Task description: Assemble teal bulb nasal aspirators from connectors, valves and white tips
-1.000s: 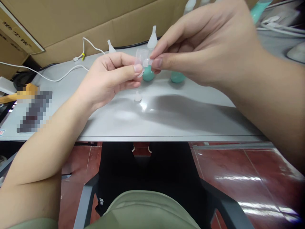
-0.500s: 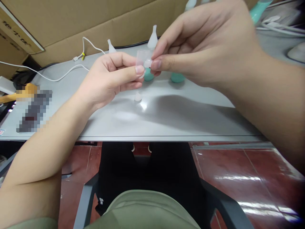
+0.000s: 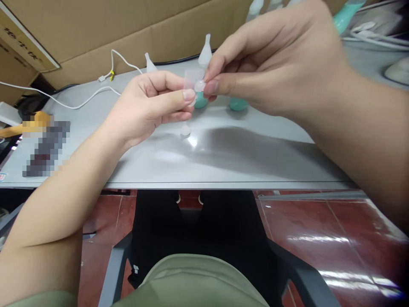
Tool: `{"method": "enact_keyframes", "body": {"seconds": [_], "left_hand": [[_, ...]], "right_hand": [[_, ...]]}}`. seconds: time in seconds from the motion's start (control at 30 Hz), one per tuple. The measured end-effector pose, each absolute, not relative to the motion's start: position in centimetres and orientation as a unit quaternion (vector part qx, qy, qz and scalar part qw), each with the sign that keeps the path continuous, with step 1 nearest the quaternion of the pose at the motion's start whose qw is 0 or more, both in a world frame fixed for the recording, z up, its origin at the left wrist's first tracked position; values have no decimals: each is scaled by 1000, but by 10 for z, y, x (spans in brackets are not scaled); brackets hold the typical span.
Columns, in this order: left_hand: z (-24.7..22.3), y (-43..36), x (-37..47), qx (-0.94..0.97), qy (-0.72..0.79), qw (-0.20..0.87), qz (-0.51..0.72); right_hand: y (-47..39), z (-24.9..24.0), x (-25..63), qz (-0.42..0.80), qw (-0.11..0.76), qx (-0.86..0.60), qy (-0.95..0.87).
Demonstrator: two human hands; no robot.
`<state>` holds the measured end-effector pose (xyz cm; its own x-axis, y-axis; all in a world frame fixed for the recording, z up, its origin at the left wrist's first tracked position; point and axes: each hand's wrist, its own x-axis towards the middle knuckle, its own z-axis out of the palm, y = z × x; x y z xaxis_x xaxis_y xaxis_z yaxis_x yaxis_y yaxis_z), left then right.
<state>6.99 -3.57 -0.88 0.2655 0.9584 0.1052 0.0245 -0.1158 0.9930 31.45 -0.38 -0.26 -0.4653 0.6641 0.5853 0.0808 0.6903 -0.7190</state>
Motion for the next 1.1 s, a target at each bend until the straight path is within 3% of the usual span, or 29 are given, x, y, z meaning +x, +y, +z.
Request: {"method": "enact_keyframes", "body": {"seconds": [0.47,1.1], "left_hand": [[-6,-37,73,620,356,538,447],[-7,-39,76,631,379,507,448]], "right_hand": [[-5,0,308,397,453,-218,-768],[-3,-3,310,397,440,-219,-775]]}}
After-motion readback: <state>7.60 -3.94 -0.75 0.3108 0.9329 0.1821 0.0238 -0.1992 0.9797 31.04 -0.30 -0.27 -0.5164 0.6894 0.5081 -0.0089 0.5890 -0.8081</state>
